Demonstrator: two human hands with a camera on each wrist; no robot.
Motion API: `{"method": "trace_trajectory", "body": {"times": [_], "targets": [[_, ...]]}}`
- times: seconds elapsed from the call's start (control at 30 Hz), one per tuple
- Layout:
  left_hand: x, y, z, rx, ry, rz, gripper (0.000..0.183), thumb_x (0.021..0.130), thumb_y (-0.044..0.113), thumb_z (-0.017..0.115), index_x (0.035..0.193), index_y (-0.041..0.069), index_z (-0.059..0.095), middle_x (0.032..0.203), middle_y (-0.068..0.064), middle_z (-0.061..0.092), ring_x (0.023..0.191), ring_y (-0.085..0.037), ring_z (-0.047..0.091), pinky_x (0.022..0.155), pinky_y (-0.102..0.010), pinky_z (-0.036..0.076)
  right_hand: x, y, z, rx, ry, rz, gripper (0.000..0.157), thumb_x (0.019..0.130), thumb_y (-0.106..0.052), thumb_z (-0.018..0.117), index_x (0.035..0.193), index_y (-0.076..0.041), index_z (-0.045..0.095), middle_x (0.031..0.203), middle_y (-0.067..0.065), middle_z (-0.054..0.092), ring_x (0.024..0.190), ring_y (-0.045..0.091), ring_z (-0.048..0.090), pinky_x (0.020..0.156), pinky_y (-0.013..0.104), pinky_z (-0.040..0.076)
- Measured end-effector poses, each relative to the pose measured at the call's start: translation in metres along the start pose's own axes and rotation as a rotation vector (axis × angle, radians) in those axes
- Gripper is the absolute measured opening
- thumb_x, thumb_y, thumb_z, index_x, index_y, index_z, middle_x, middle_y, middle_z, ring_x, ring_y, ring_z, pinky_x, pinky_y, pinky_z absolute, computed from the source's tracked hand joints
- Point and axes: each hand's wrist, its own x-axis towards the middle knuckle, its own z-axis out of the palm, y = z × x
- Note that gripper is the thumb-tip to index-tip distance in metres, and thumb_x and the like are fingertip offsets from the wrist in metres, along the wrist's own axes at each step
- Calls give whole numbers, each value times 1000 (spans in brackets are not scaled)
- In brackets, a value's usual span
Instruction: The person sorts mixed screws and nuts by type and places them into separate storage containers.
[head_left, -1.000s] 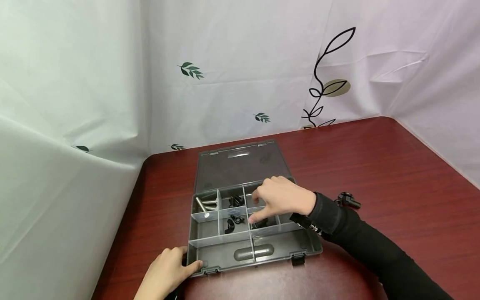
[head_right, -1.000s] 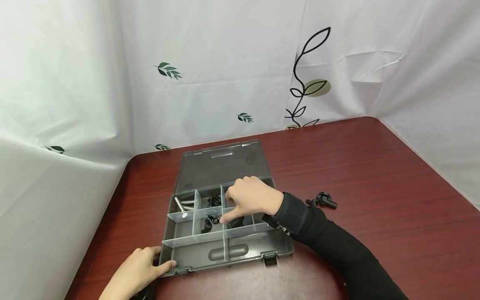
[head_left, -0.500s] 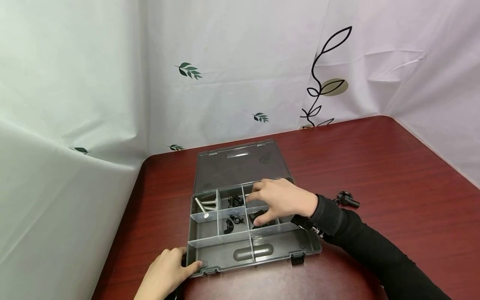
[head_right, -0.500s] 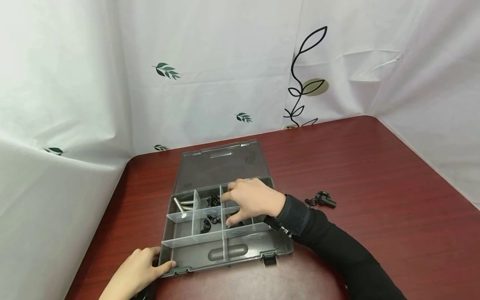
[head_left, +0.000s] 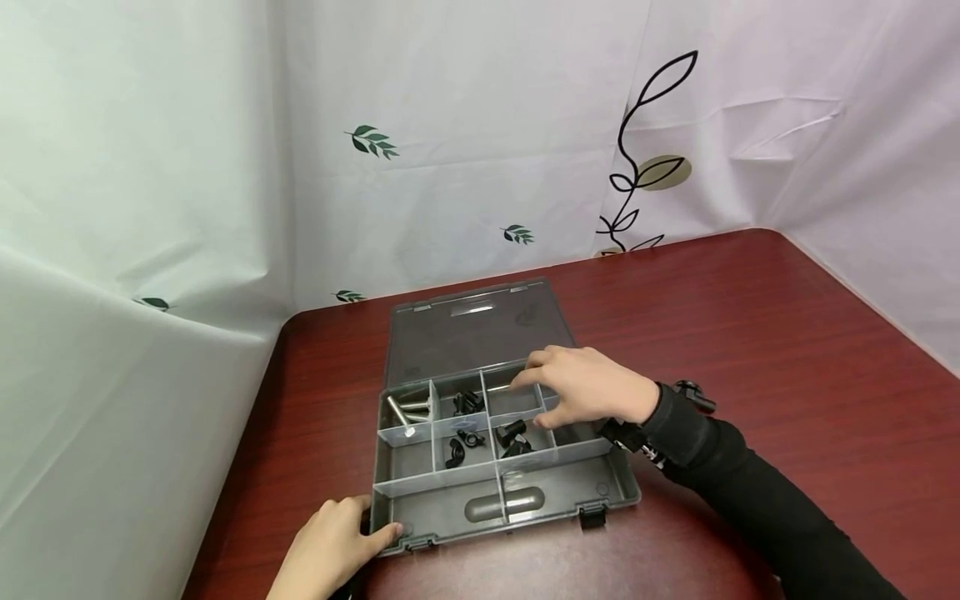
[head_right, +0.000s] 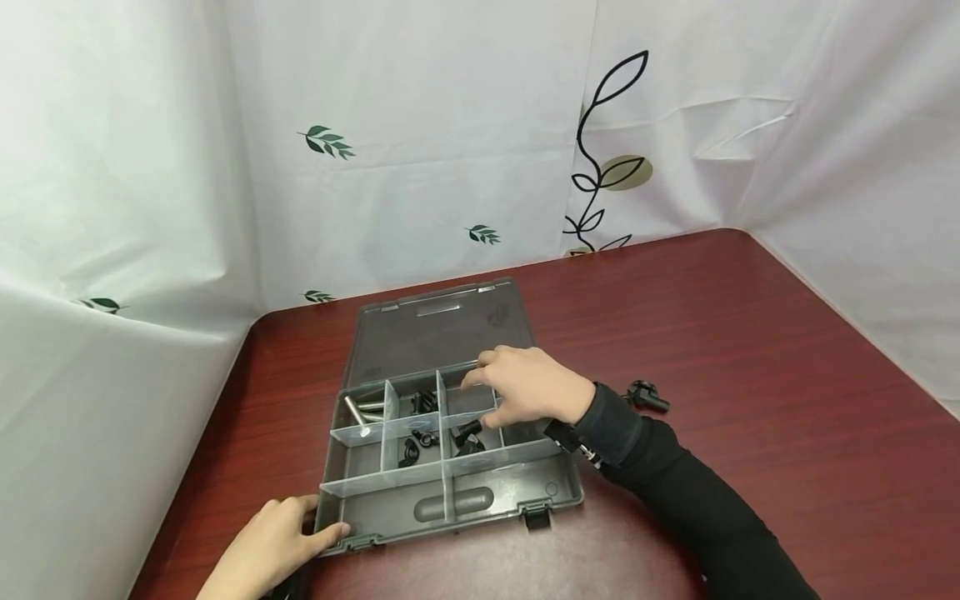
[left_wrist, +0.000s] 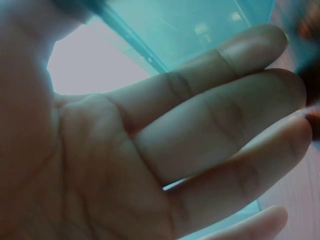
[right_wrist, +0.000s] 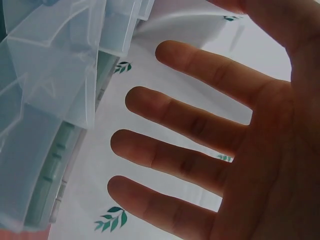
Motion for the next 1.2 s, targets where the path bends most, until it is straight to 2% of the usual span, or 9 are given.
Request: {"method": "trace_trajectory", "body": {"times": [0.37, 0.57, 0.73, 1.0, 1.2], "targets": [[0, 0, -1, -6, -9, -5, 36, 72, 47, 72, 69, 17, 54, 52, 3, 41, 53, -15, 38, 53, -36, 35, -9, 12, -5, 1, 9, 41, 45, 75, -39, 69, 118, -25, 62, 113, 2, 56, 102, 21, 55, 65, 35, 46], [0, 0, -1, -10, -11, -5, 35, 72, 47, 72, 70, 17, 55, 52, 3, 41, 53, -15, 39, 53, -36, 36, -17, 20, -8, 16, -9, 93, 46, 75, -39, 70, 118, -22, 62, 110, 0, 56, 102, 22, 54, 64, 35, 45], [0, 1, -1, -7, -12, -6, 35, 72, 48, 72, 72, 16, 57, 53, 4, 42, 54, -15, 40, 53, -36, 36, -25, 27, -8, 19, -20, 144, 47, 76, -40, 69, 118, -22, 61, 116, 5, 56, 108, 25, 53, 69, 40, 46], [0, 0, -1, -2, -12, -7, 36, 71, 48, 72, 73, 15, 58, 53, 4, 43, 54, -15, 40, 53, -37, 36, -35, 35, -7, 16, 11, 172, 45, 75, -39, 70, 116, -22, 63, 114, 5, 57, 104, 24, 54, 67, 40, 46], [1, 0, 0, -3, -13, -9, 36, 71, 47, 72, 75, 14, 60, 55, 4, 44, 56, -15, 41, 54, -37, 37, -43, 40, -6, 20, 16, 222, 45, 75, -40, 70, 117, -22, 62, 120, 10, 56, 112, 29, 52, 73, 46, 47]]}}
